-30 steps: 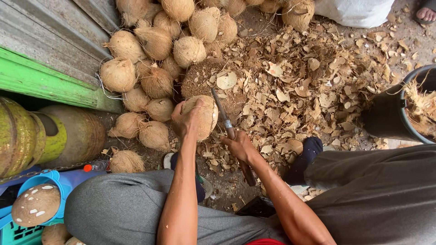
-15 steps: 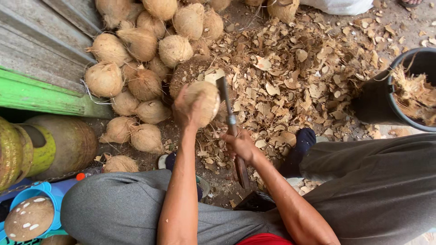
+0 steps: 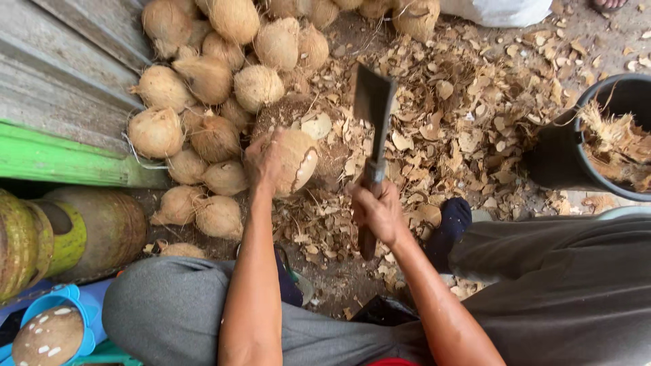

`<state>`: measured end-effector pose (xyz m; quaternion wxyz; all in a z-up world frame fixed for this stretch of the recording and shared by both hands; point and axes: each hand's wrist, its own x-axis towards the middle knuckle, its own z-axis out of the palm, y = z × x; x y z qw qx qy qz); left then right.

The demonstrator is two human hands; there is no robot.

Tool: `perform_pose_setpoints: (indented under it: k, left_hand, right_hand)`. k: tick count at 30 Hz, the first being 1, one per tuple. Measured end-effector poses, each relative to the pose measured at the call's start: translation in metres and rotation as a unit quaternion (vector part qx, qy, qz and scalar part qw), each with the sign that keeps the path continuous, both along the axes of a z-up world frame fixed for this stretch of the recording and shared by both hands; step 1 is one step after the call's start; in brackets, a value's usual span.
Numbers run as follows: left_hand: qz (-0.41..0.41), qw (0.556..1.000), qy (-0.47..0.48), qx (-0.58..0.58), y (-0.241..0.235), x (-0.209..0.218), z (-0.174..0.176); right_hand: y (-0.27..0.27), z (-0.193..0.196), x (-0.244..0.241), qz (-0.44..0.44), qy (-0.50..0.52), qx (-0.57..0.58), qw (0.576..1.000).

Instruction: The person sits on the ground and uses a curved blade to peel the husk off a coconut. They rotate the coconut repeatedly, scraping away the fibrous outer layer until the hard shell is exposed. The peeled coconut is then placed into a blue basket, and the process is repeated with another coconut.

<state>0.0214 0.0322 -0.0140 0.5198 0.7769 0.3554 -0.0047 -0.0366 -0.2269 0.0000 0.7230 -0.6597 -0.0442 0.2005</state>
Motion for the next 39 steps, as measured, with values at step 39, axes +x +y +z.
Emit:
perform_pose_setpoints:
  k: [39]
  left_hand:
    - [-0.008,0.998,0.013,0.060,-0.008,0.008,-0.009]
  right_hand:
    - [0.033,-0.022,-0.010,0.041,0.057,-0.202,0.977]
